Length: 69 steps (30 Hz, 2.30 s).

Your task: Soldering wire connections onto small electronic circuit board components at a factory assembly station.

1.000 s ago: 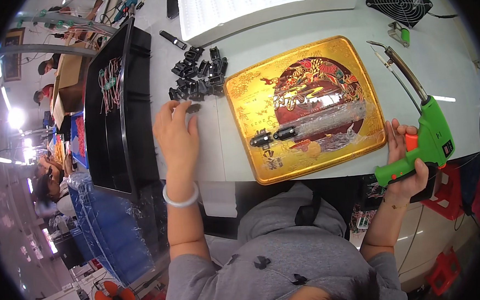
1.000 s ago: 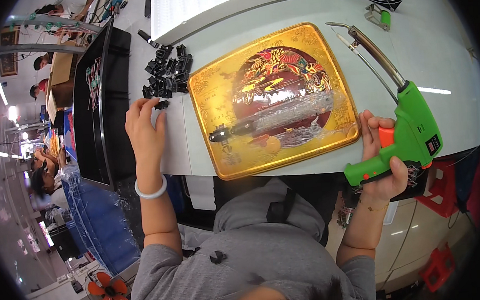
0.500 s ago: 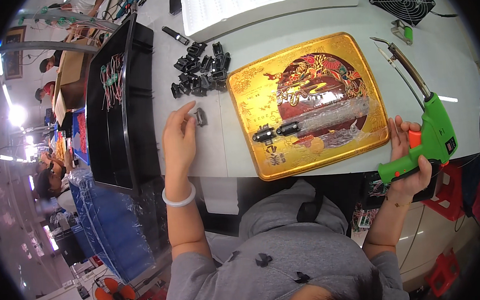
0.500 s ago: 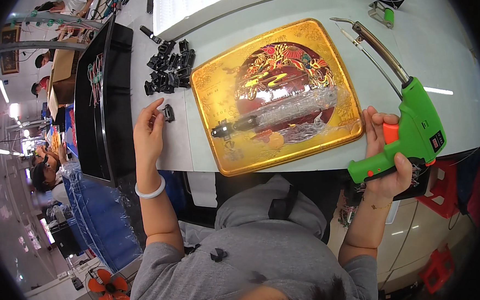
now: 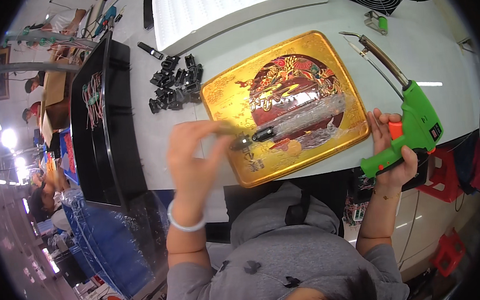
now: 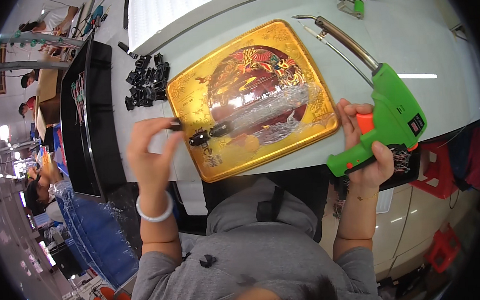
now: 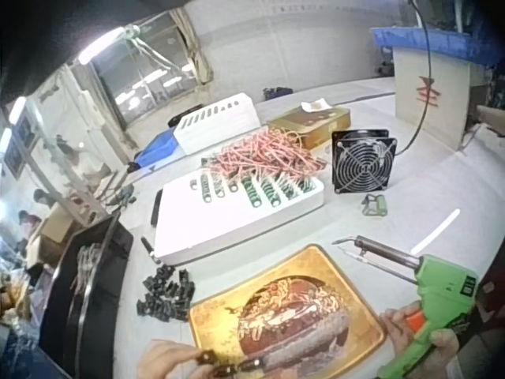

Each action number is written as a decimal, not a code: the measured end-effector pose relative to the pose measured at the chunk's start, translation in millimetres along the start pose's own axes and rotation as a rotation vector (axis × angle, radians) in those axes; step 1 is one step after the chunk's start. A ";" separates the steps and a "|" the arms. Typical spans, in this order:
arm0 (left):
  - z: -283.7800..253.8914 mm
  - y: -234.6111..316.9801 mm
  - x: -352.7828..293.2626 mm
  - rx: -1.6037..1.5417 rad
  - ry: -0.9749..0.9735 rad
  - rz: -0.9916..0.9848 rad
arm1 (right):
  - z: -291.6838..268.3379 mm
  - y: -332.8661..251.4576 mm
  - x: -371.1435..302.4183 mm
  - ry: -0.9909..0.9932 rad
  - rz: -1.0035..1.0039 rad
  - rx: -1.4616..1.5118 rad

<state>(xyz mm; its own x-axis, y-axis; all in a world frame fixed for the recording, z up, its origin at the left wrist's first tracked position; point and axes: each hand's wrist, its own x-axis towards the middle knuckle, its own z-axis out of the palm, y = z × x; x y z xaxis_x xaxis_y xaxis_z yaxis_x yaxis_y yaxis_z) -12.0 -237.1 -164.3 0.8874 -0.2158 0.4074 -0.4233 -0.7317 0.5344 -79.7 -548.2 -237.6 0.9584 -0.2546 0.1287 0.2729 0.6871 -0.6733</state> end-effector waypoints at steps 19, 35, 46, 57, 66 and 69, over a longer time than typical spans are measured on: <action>56.9 42.9 12.7 0.202 -0.217 0.148 | 2.1 -1.3 1.3 -0.014 0.026 0.021; -4.5 -37.0 34.6 0.351 -0.088 0.222 | 1.9 -0.3 1.7 -0.017 0.035 0.054; 36.0 -4.3 57.1 0.093 -0.363 0.436 | 3.0 0.4 2.2 0.018 0.027 0.082; 32.4 -1.3 48.8 0.315 -0.244 0.138 | 2.7 -2.6 -0.1 -0.010 0.033 0.093; 64.4 65.9 39.1 0.156 -0.242 0.310 | 1.4 -1.9 1.1 0.019 0.051 0.110; 73.4 67.9 34.9 0.163 -0.269 0.284 | 3.0 -3.4 1.2 0.023 0.046 0.113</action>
<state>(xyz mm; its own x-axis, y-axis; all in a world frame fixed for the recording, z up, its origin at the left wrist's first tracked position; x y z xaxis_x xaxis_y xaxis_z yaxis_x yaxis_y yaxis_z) 3.7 -341.8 -168.2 0.7647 -0.5693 0.3020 -0.6428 -0.7068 0.2954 -79.2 -548.7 -232.9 0.9683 -0.2359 0.0824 0.2380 0.7705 -0.5913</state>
